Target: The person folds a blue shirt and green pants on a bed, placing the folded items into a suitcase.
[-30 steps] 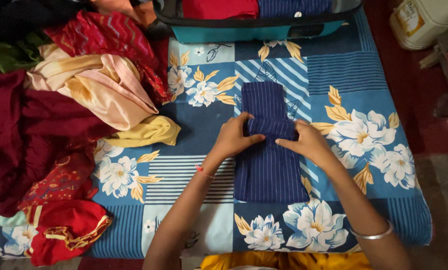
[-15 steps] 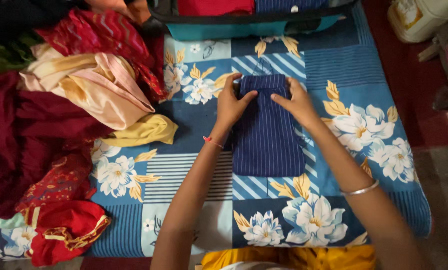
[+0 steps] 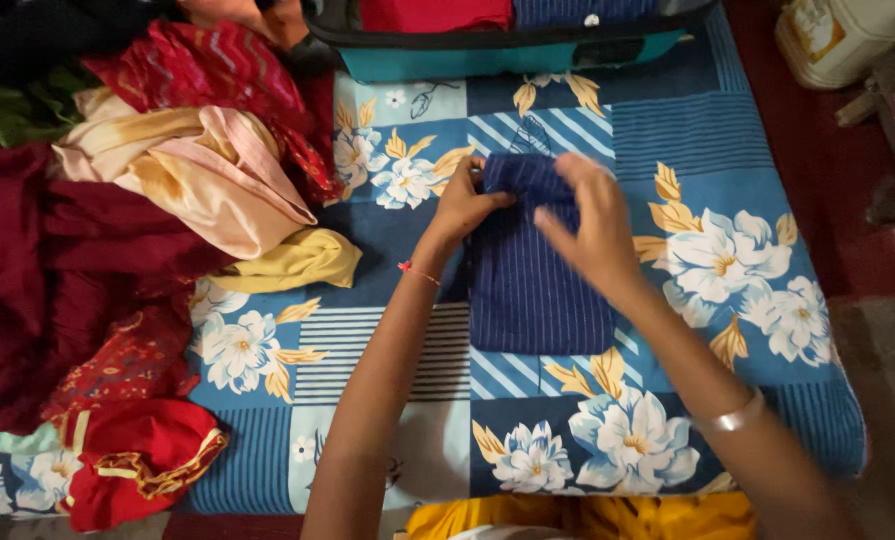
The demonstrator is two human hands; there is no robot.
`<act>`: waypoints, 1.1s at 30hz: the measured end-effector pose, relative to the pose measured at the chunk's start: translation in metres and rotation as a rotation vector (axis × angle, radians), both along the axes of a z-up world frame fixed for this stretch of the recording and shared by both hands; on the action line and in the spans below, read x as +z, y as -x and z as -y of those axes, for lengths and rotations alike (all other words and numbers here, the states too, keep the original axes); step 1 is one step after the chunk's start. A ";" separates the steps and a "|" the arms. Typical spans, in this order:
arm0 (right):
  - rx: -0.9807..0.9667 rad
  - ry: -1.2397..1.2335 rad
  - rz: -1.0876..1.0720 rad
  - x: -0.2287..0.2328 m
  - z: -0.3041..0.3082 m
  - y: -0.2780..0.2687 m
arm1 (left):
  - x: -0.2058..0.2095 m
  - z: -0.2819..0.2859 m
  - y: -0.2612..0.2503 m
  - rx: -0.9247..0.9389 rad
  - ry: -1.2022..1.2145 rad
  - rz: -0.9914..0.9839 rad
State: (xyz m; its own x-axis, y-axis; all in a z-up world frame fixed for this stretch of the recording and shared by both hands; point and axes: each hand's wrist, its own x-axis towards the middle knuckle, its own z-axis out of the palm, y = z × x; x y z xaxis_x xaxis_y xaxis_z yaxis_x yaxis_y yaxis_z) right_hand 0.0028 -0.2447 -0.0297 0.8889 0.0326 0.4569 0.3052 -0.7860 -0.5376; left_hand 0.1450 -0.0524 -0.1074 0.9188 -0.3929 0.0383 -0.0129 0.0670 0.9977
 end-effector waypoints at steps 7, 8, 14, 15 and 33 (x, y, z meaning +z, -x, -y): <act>0.463 0.487 -0.166 -0.009 -0.008 0.057 | -0.019 -0.004 0.002 -0.101 0.007 0.019; 0.474 0.461 -0.179 -0.012 -0.003 0.054 | -0.017 -0.002 0.003 -0.145 0.092 0.067; 0.079 -0.053 0.156 0.004 0.029 0.047 | 0.044 -0.029 0.065 -0.307 0.172 0.276; 0.116 -0.024 0.226 0.010 0.027 0.049 | 0.058 -0.038 0.078 -0.341 0.132 0.338; 0.421 0.533 0.108 0.037 0.006 0.094 | 0.112 -0.080 0.188 -0.337 -0.771 1.130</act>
State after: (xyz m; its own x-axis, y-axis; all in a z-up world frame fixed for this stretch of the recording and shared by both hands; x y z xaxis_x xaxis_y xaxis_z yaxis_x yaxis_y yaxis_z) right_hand -0.0912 -0.2504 0.0070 0.7020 0.6098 0.3678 0.6724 -0.7377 -0.0602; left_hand -0.0430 0.0273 0.0046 0.3961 -0.8450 0.3592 -0.9135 -0.3232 0.2470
